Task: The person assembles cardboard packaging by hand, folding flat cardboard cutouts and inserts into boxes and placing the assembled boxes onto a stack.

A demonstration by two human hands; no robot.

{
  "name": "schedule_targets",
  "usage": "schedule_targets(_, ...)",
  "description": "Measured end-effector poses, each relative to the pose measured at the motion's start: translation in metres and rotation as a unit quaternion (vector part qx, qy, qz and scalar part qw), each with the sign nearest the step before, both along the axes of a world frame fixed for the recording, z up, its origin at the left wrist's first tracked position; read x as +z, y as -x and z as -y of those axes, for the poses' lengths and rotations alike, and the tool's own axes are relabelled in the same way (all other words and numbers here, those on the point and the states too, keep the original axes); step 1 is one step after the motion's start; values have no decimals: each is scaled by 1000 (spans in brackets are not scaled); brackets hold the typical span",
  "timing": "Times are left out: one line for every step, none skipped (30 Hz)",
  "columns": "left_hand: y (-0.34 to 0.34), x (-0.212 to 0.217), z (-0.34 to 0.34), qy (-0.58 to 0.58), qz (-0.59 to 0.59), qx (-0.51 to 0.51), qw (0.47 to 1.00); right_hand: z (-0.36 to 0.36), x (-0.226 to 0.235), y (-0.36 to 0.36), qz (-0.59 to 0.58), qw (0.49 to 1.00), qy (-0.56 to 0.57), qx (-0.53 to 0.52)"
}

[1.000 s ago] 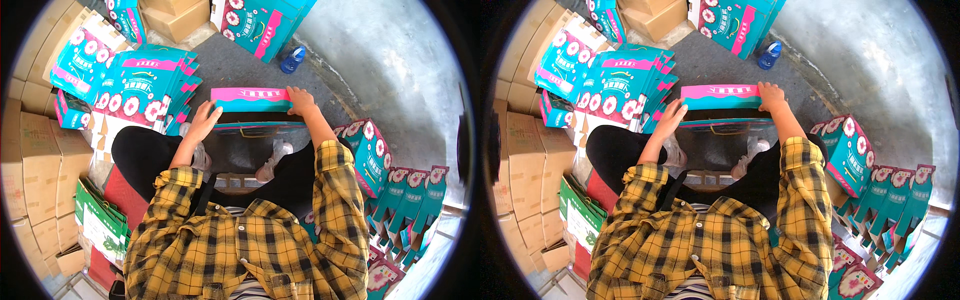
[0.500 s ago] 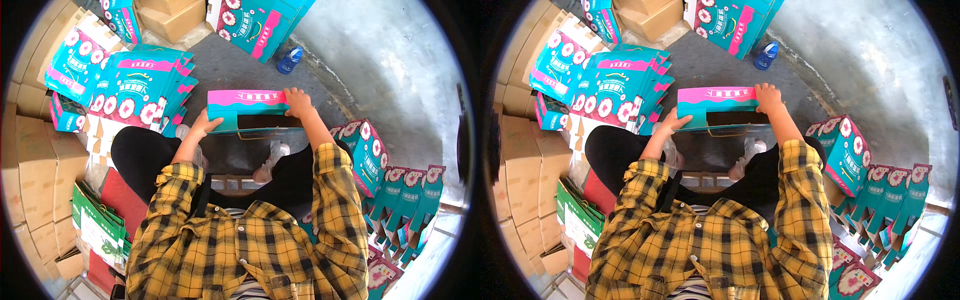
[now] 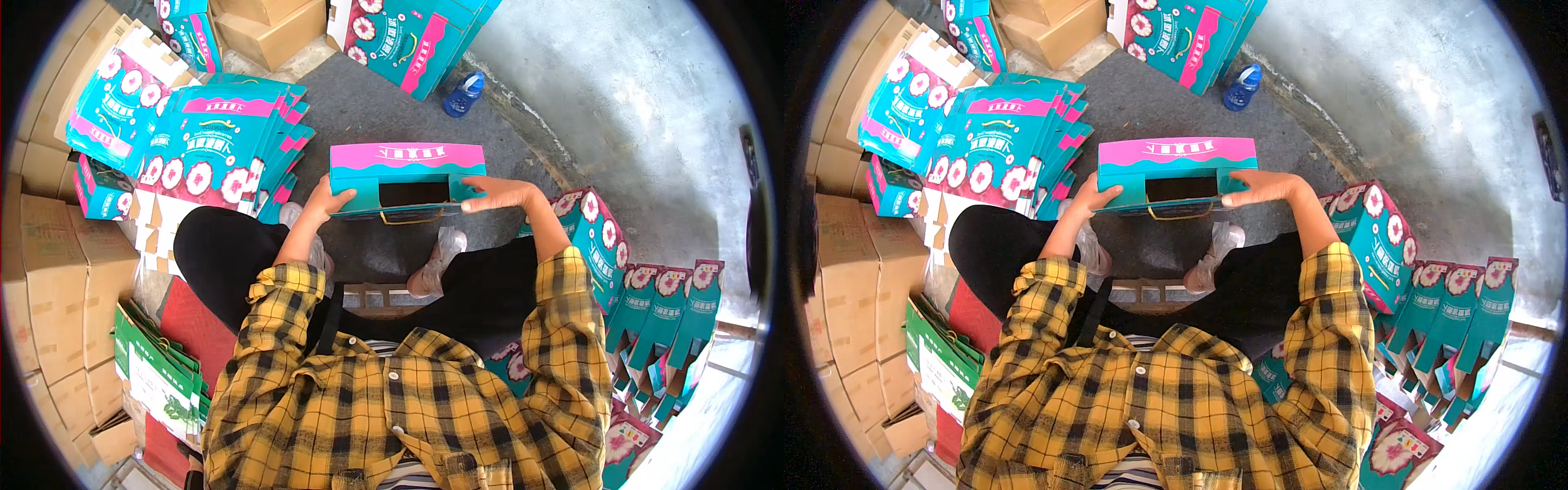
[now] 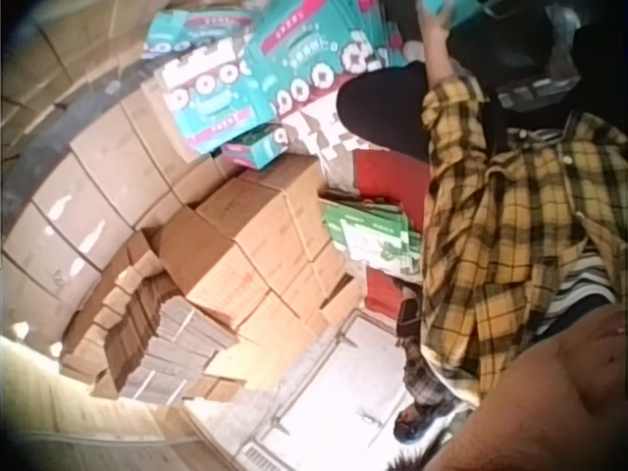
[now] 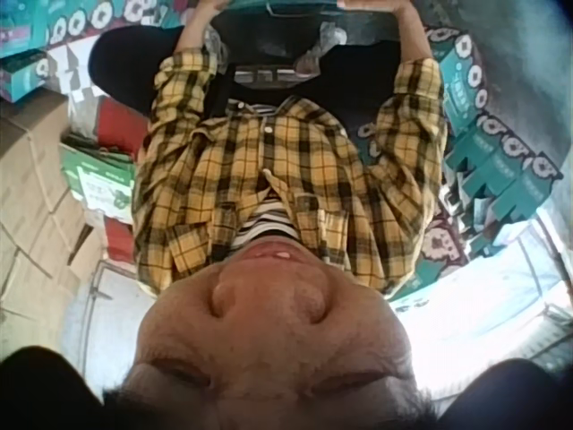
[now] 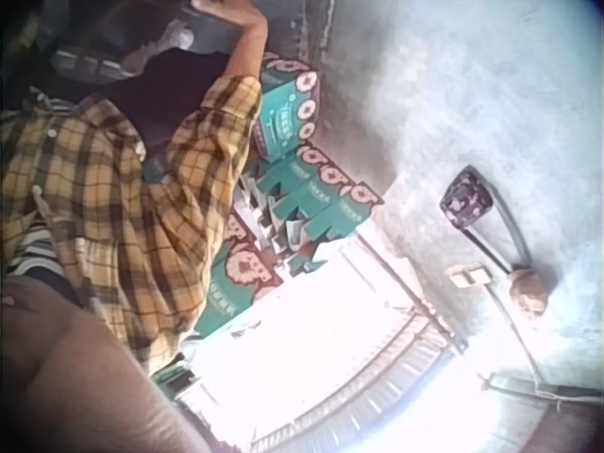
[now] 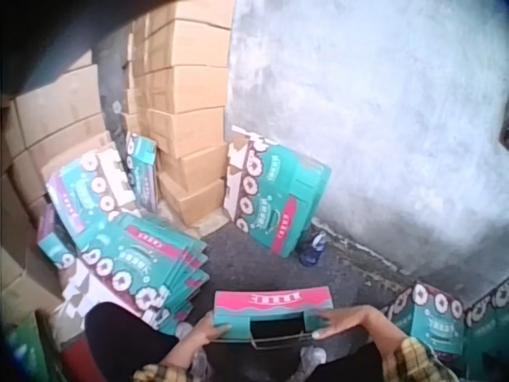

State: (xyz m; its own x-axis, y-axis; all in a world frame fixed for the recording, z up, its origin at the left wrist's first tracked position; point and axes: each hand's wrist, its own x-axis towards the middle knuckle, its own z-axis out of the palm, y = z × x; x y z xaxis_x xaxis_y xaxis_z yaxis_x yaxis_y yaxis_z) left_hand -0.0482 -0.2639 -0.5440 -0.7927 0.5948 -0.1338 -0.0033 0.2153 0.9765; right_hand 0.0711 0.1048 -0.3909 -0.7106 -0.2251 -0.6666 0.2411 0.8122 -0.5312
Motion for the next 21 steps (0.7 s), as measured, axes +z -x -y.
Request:
schedule_targets(2,-6,14,-6,13,11,1000,10,2,7,-10,998,-18,57)
schedule_targets(0,-6,15,-5,15,12,1000,12,1,7,-14,994,-42,103)
schedule_targets(-2,1,8,9,20,20,1000,6,-5,5,-35,995,-58,68)
schedule_targets(-5,8,1,23,26,30,999,-3,-8,5,-33,996,-60,60)
schedule_targets(-9,19,-3,26,29,22,999,-6,-6,5,-30,998,-58,24)
schedule_targets(-11,30,-9,46,132,84,987,-12,-6,5,-27,998,-57,-13)
schedule_targets(-13,40,-15,67,232,145,959,-19,-16,7,-74,995,-55,-26)
schedule_targets(-11,40,-9,70,230,147,959,-13,-15,12,-75,996,-51,-25)
schedule_targets(-8,40,0,69,255,179,948,-3,-17,19,-116,980,-143,-74)
schedule_targets(-6,39,8,68,280,211,934,6,-19,25,-154,952,-233,-123)
schedule_targets(-6,41,10,77,285,188,937,11,-30,26,-211,922,-274,-173)
schedule_targets(-11,50,0,77,287,181,938,3,-41,23,-207,921,-278,-178)
schedule_targets(-19,58,-12,140,230,128,954,-6,-51,22,-152,928,-248,-233)
schedule_targets(-23,66,-20,201,167,77,962,-16,-63,23,-100,929,-213,-286)
schedule_targets(-25,70,-28,178,176,55,967,-41,-83,19,-85,949,-151,-264)
schedule_targets(-25,67,-19,183,179,62,965,-34,-89,24,-82,952,-144,-258)
schedule_targets(-22,64,-18,182,195,59,962,-31,-88,25,-80,957,-125,-249)
schedule_targets(-18,62,-18,180,210,54,959,-30,-86,25,-79,961,-108,-242)
schedule_targets(-17,61,-14,179,208,47,960,-27,-85,26,-79,959,-110,-249)
schedule_targets(-18,59,-12,179,226,38,957,-25,-82,26,-93,963,-116,-225)
schedule_targets(-17,58,-13,178,241,24,954,-25,-78,23,-106,965,-125,-206)
